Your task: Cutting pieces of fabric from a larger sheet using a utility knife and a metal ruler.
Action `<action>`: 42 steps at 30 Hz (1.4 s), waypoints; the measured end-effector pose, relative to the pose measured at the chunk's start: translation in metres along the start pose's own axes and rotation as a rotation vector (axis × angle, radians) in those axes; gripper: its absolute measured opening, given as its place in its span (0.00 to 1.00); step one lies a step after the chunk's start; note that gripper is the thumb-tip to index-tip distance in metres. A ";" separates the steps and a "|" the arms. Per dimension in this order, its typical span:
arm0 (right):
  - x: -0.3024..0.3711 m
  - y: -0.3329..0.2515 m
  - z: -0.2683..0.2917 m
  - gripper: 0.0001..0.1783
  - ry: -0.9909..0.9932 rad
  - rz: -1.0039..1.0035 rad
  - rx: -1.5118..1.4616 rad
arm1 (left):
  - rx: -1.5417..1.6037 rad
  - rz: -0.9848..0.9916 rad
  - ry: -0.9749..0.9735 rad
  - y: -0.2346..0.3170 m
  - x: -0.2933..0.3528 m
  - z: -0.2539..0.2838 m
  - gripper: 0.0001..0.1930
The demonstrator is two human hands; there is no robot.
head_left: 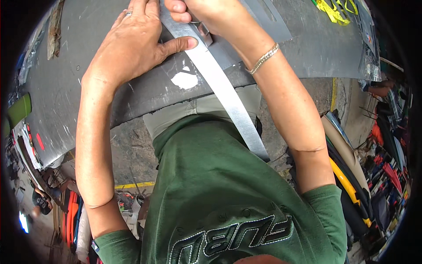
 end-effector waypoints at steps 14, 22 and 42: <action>-0.013 0.020 -0.002 0.27 -0.309 0.035 -0.361 | 0.072 -0.001 0.043 -0.004 0.000 -0.006 0.59; -0.010 0.021 0.000 0.28 -0.291 0.013 -0.356 | 0.007 -0.035 0.038 -0.003 0.000 -0.005 0.59; 0.017 0.000 0.016 0.35 0.198 1.350 0.186 | 0.014 -0.040 0.117 0.001 0.001 0.002 0.60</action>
Point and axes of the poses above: each hand's wrist, its own x-axis away from the middle knuckle, its own z-axis out of the back of the hand, y = z × x, the point moved 6 cm from there along -x, towards the middle knuckle, and after that the axes turned 14 degrees about y, right-handed, at the moved point
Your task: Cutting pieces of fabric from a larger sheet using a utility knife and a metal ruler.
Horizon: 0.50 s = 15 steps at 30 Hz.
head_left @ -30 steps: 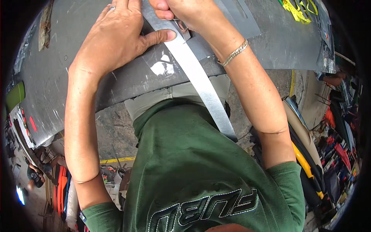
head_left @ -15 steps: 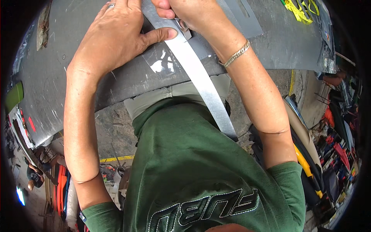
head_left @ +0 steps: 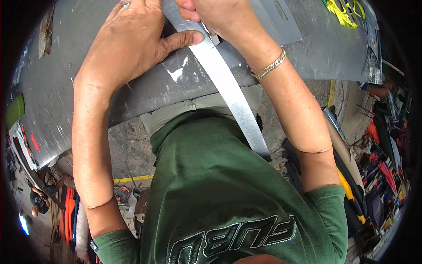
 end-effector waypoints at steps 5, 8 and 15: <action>-0.011 -0.013 -0.014 0.33 -0.434 -0.063 0.482 | 0.045 -0.018 0.061 -0.005 0.008 -0.013 0.59; -0.022 -0.016 -0.014 0.31 -0.601 -0.394 0.426 | 0.138 -0.071 0.247 -0.013 0.011 -0.026 0.57; 0.003 0.018 -0.015 0.27 -0.101 -0.053 -0.108 | 0.164 -0.004 0.073 0.003 -0.001 0.007 0.57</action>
Point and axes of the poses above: each hand's wrist, its own x-axis away from the middle knuckle, its own z-axis out of the back of the hand, y = z × x, the point moved 6 cm from there along -x, towards the middle knuckle, and after that the axes turned 14 degrees about y, right-handed, at the moved point
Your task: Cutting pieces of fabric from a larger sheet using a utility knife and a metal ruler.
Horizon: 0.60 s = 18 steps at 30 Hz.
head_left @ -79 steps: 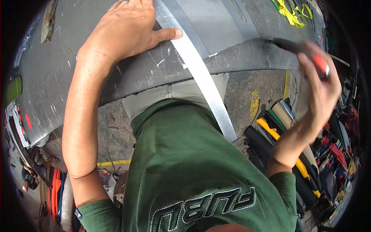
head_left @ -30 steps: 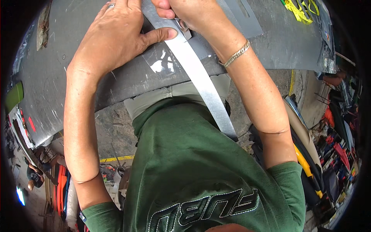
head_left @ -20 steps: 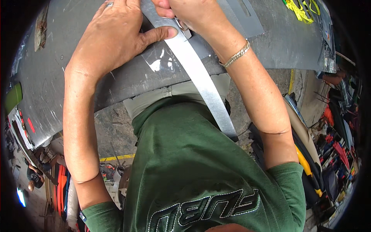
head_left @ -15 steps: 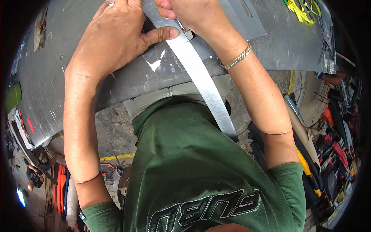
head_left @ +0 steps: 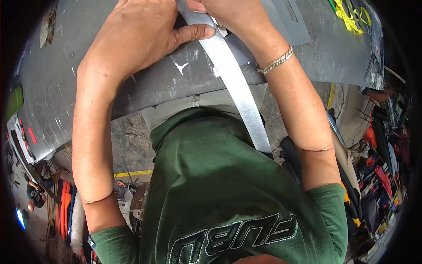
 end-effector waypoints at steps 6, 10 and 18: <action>-0.015 -0.006 0.005 0.26 0.252 0.308 0.177 | 0.032 0.021 -0.072 -0.001 -0.004 0.000 0.58; -0.024 -0.013 0.010 0.31 0.205 -1.112 -0.663 | -0.004 0.086 -0.101 -0.006 0.005 -0.003 0.55; -0.026 -0.063 0.203 0.23 0.111 -0.750 0.208 | 0.096 -0.001 0.279 -0.024 0.039 -0.028 0.59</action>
Point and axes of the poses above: each hand's wrist, its own x-axis away from the middle knuckle, its own z-axis out of the back of the hand, y = z × x, the point moved 6 cm from there along -x, towards the middle knuckle, and after that the axes turned 14 degrees about y, right-handed, at the moved point
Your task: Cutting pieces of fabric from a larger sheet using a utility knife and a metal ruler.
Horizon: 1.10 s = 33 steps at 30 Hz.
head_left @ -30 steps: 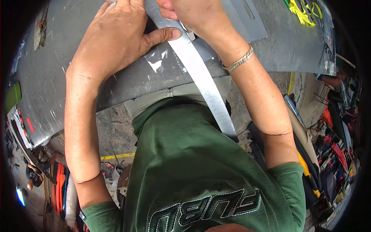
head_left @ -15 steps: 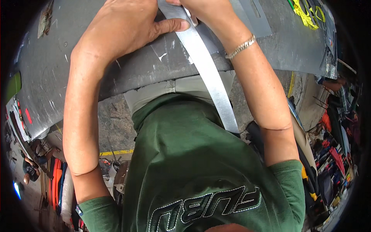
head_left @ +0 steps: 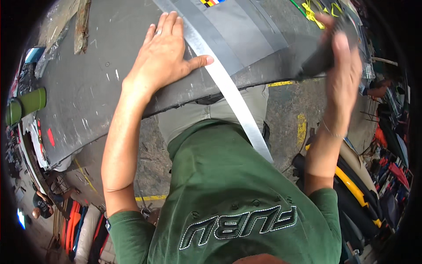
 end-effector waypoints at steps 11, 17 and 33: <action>0.166 0.109 0.076 0.22 0.416 -1.115 -1.175 | 0.023 0.066 -0.021 0.005 0.012 0.004 0.61; 0.190 0.085 0.033 0.27 0.278 -1.322 -1.642 | -0.070 0.057 -0.070 0.017 0.017 0.015 0.61; 0.188 0.028 -0.006 0.15 -0.589 -0.339 0.178 | 0.112 0.156 0.055 0.003 0.013 0.021 0.48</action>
Point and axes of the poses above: each hand's wrist, its own x-axis away from the middle knuckle, its own z-axis out of the back of the hand, y = z × x, the point moved 6 cm from there along -x, towards the middle knuckle, and after that the axes turned 14 degrees about y, right-handed, at the moved point
